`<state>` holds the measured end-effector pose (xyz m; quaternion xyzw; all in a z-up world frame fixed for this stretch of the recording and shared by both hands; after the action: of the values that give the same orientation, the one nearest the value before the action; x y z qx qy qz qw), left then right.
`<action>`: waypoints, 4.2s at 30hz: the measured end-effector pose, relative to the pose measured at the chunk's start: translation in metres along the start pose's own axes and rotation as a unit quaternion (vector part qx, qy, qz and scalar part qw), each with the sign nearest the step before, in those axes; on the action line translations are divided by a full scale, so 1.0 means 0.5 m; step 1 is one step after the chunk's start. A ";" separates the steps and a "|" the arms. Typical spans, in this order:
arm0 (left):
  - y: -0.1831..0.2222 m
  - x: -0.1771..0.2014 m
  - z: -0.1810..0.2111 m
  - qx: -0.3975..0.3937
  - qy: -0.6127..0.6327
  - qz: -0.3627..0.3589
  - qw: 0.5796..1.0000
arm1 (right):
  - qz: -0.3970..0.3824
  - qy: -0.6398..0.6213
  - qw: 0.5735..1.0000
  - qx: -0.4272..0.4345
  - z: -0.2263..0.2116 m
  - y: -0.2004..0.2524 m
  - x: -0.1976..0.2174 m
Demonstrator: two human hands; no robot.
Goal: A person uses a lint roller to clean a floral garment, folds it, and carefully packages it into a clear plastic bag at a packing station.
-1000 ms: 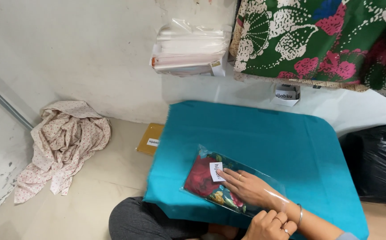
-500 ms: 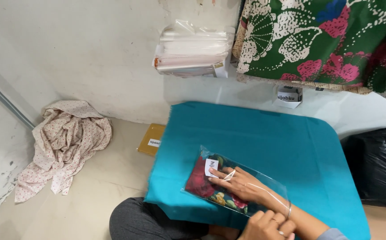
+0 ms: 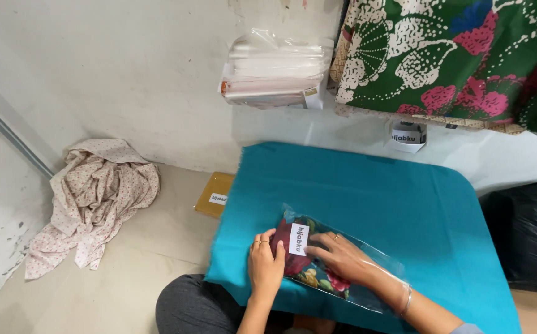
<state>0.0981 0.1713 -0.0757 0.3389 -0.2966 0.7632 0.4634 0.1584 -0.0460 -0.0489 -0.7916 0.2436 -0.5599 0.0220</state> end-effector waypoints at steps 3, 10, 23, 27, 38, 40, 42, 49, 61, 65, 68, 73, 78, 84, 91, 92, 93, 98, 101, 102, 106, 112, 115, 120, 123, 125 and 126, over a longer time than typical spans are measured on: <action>0.003 0.001 0.006 0.002 0.011 -0.003 1.000 | -0.001 -0.011 1.000 -0.005 0.007 0.003 -0.010; 0.005 -0.008 0.004 -0.012 0.009 0.021 1.000 | -0.078 -0.021 0.996 -0.041 -0.025 -0.027 0.004; 0.008 0.009 0.022 0.037 0.055 -0.018 0.998 | 0.121 -0.527 0.754 -0.372 0.004 -0.041 -0.024; 0.013 0.019 0.028 0.033 0.059 -0.030 0.997 | 0.112 -0.517 0.711 -0.464 -0.050 -0.059 0.037; 0.023 0.022 0.038 -0.001 0.013 -0.033 0.999 | 0.075 -0.628 0.671 -0.388 -0.027 -0.049 0.014; 0.023 0.021 0.035 -0.005 0.005 -0.039 0.999 | 0.061 -0.640 0.667 -0.378 -0.030 -0.053 0.020; 0.021 0.015 0.030 -0.015 -0.035 -0.045 0.998 | 0.045 -0.623 0.680 -0.384 -0.047 -0.062 0.039; 0.022 -0.016 0.038 -0.036 -0.254 -0.046 0.965 | 0.051 -0.580 0.678 -0.449 -0.064 0.049 0.101; -0.106 -0.128 0.268 -0.386 -0.271 -0.313 0.824 | 0.345 -0.508 0.562 -0.554 -0.068 0.384 0.143; -0.153 -0.117 0.270 -0.364 -0.198 -0.357 0.837 | 0.355 -0.530 0.534 -0.555 -0.073 0.392 0.134; -0.178 -0.077 0.254 -0.358 -0.064 -0.292 0.885 | 0.372 -0.513 0.573 -0.519 -0.097 0.324 0.156; -0.187 0.029 0.262 -0.265 0.153 -0.245 0.920 | 0.414 -0.516 0.641 -0.388 -0.060 0.210 0.161; -0.170 0.112 0.276 -0.127 0.319 -0.240 0.908 | 0.487 -0.362 0.729 -0.317 -0.076 0.083 0.244; -0.173 0.075 0.244 -0.128 0.448 -0.160 0.870 | 0.494 -0.336 0.754 -0.272 -0.099 0.014 0.299; -0.174 0.047 0.211 -0.093 0.488 -0.161 0.853 | 0.470 -0.331 0.774 -0.263 -0.114 -0.011 0.312; -0.175 0.047 0.207 -0.100 0.489 -0.158 0.852 | 0.468 -0.328 0.778 -0.261 -0.110 -0.009 0.311; -0.177 0.047 0.202 -0.106 0.490 -0.155 0.851 | 0.465 -0.324 0.782 -0.259 -0.106 -0.007 0.310; -0.173 0.115 0.231 -0.107 0.517 -0.151 0.836 | 0.450 -0.320 0.792 -0.262 -0.091 -0.006 0.320; -0.204 0.097 0.233 -0.095 0.525 -0.132 0.836 | 0.439 -0.326 0.796 -0.260 -0.063 -0.003 0.325; -0.217 0.089 0.232 -0.089 0.521 -0.121 0.841 | 0.434 -0.330 0.798 -0.256 -0.049 0.001 0.325; -0.270 0.097 0.255 -0.065 0.473 -0.103 0.873 | 0.425 -0.320 0.811 -0.245 0.009 -0.011 0.347; -0.275 0.155 0.258 -0.143 0.400 -0.079 0.902 | 0.392 -0.169 0.893 -0.145 0.026 0.012 0.375; -0.204 0.157 0.176 -0.266 0.294 -0.061 0.916 | 0.335 -0.135 0.926 -0.109 0.017 0.075 0.311; -0.019 0.046 -0.005 -0.425 0.031 -0.042 0.904 | 0.071 -0.092 0.992 -0.054 -0.002 0.185 0.132; 0.057 0.049 -0.032 -0.503 -0.002 0.061 0.862 | 0.051 -0.080 0.989 -0.115 0.010 0.210 0.121; 0.077 0.062 -0.023 -0.520 -0.029 0.089 0.849 | 0.095 -0.070 0.984 -0.134 0.013 0.171 0.146; 0.088 0.069 -0.016 -0.537 -0.055 0.119 0.833 | 0.139 -0.058 0.977 -0.152 0.015 0.153 0.162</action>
<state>0.0445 0.1778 -0.0592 0.0404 -0.7230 0.5127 0.4612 0.1580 -0.1483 -0.0043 -0.7751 0.4318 -0.4611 -0.0068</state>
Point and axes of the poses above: each hand's wrist, its own y-axis away from the middle knuckle, its own x-axis out of the back of the hand, z = x × y, the point moved 2 cm from there along -y, towards the middle knuckle, and after that the axes turned 15 degrees about -y, right-handed, at the moved point
